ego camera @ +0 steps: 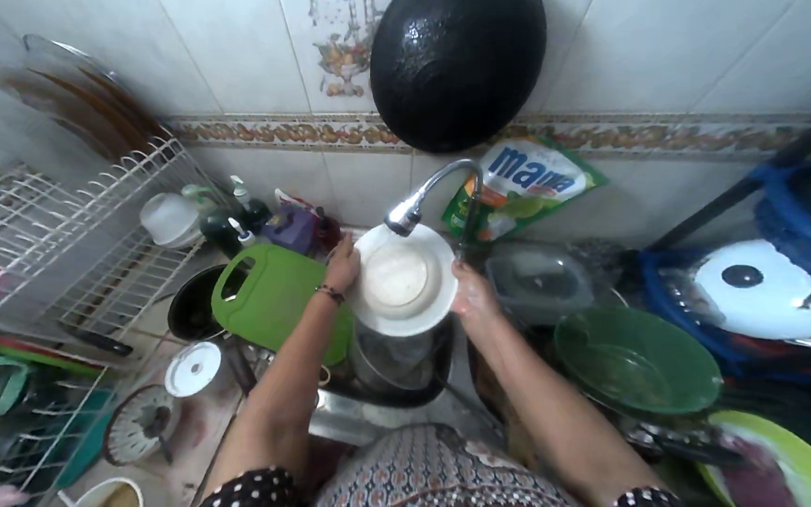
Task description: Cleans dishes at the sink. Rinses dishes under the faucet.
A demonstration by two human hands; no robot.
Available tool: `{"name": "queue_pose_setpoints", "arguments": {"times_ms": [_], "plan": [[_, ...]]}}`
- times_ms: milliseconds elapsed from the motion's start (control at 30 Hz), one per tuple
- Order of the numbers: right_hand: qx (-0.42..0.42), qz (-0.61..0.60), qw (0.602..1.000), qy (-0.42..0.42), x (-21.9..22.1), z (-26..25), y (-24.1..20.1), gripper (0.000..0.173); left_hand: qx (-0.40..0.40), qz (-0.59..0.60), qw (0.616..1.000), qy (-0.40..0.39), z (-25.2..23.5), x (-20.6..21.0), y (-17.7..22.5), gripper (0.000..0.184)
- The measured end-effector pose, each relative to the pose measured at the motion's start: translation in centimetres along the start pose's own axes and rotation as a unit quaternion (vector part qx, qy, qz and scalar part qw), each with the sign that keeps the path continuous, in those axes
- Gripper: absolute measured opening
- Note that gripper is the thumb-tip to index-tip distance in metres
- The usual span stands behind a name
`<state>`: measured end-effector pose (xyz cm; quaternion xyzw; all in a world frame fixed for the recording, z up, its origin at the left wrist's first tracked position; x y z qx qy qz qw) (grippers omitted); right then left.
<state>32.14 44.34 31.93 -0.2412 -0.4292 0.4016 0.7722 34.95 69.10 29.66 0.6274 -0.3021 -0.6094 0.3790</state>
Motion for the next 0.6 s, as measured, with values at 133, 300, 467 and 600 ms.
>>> {"name": "queue_pose_setpoints", "arguments": {"times_ms": [133, 300, 467, 600], "plan": [[-0.003, -0.011, 1.0, 0.029, 0.7, -0.6, -1.0, 0.035, 0.067, -0.027, 0.994, 0.081, 2.7, 2.2, -1.3, 0.055], [-0.025, -0.053, 0.998, -0.001, 3.1, -1.8, -0.5, 0.035, 0.056, -0.162, 0.974, 0.147, 6.4, 4.9, 0.1, 0.062], [-0.003, -0.071, 0.997, -0.044, 5.9, -2.1, 1.0, 0.035, 0.167, -0.251, 0.938, 0.172, 7.4, 6.3, 2.2, 0.074], [-0.008, 0.059, 0.996, -0.068, 6.8, -0.8, 2.4, 0.04, 0.179, -0.276, 0.931, 0.158, 5.8, 5.4, 4.0, 0.065]]}}
Point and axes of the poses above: each hand's wrist, its own z-axis away from the middle knuckle, its own x-axis out of the palm, y = z × x, the point moved 3 cm from there along -z, towards the middle knuckle, and after that the axes turned 6 degrees about x, right-handed, at the moved point
